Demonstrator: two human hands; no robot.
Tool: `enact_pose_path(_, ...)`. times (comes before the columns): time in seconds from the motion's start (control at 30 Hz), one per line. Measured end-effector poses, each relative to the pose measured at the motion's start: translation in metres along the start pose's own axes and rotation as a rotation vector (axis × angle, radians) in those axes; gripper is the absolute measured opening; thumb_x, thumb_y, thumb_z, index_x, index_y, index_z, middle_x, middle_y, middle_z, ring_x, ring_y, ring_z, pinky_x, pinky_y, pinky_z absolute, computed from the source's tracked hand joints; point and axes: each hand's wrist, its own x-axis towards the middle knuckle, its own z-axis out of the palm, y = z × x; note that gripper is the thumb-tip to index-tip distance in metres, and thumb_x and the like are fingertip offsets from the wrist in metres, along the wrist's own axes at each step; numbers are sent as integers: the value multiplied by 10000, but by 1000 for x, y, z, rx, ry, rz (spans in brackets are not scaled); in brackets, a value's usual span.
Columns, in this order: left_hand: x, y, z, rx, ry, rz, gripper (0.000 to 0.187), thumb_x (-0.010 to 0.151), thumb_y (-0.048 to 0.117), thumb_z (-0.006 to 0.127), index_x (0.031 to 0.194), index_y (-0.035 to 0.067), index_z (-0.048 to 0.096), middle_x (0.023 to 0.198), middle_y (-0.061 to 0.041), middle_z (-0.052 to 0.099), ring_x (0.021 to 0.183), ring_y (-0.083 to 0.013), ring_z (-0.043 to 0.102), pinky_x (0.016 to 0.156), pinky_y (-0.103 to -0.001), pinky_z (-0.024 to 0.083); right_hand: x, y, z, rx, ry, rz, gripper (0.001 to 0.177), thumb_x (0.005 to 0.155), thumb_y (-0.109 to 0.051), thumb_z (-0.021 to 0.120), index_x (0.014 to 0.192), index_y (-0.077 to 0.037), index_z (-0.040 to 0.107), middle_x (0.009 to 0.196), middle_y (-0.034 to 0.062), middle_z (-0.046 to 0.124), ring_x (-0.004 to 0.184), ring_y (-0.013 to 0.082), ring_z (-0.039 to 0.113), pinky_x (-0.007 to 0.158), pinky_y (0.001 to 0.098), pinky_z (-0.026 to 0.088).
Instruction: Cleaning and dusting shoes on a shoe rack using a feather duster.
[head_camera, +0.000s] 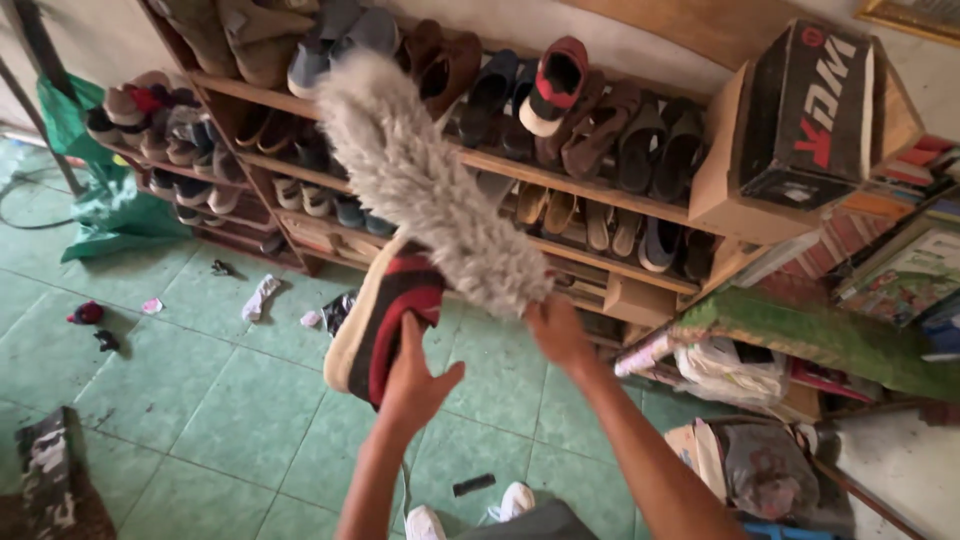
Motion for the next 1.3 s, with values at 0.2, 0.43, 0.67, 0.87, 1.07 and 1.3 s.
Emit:
enact_pose_path(0.2, 6, -83, 25, 1010, 108, 819, 945, 867, 287, 799, 1560, -46, 249, 1473, -283, 485, 1391, -444, 402, 1131, -599, 322, -45, -79, -10, 101, -57, -564, 446, 976, -350, 513, 1206, -3, 674, 1073, 244, 731, 964, 387, 698, 836, 476, 533)
enact_pose_path(0.43, 7, -25, -1, 445, -40, 248, 952, 699, 222, 785, 1481, -86, 338, 1409, -409, 434, 1328, -544, 400, 1076, -539, 363, -24, -81, -12, -102, -116, -347, 406, 982, -341, 479, 1115, -42, 719, 1018, 217, 754, 933, 361, 731, 835, 478, 560)
enact_pose_path(0.67, 9, 29, -14, 584, -241, 8, 726, 764, 183, 732, 1403, 36, 421, 1368, -251, 532, 1302, -433, 518, 1117, -489, 428, 6, -74, -22, -227, -152, -240, 389, 928, -364, 543, 1024, -34, 728, 955, 229, 760, 888, 382, 739, 817, 491, 562)
enact_pose_path(0.87, 9, -18, 13, 1150, 213, 571, 753, 829, 166, 691, 1515, 6, 426, 1426, -249, 526, 1318, -416, 521, 1096, -512, 436, -33, -102, -13, -427, -194, -368, 381, 944, -402, 575, 960, -59, 740, 876, 225, 750, 877, 393, 716, 829, 491, 548)
enact_pose_path(1.07, 8, 29, 2, 987, 15, 373, 789, 759, 134, 701, 1496, 28, 439, 1426, -222, 534, 1311, -379, 534, 1108, -478, 437, 4, -69, -29, -242, -80, -152, 326, 986, -300, 550, 1066, -51, 744, 1012, 211, 783, 985, 332, 739, 915, 447, 562)
enact_pose_path(1.3, 22, 29, -4, 288, -204, 109, 971, 709, 138, 817, 1487, -79, 276, 1452, -316, 432, 1373, -413, 412, 1114, -449, 372, -38, -50, -6, 158, 3, -619, 375, 907, -168, 540, 1211, 3, 676, 1190, 230, 733, 1103, 349, 684, 952, 464, 517)
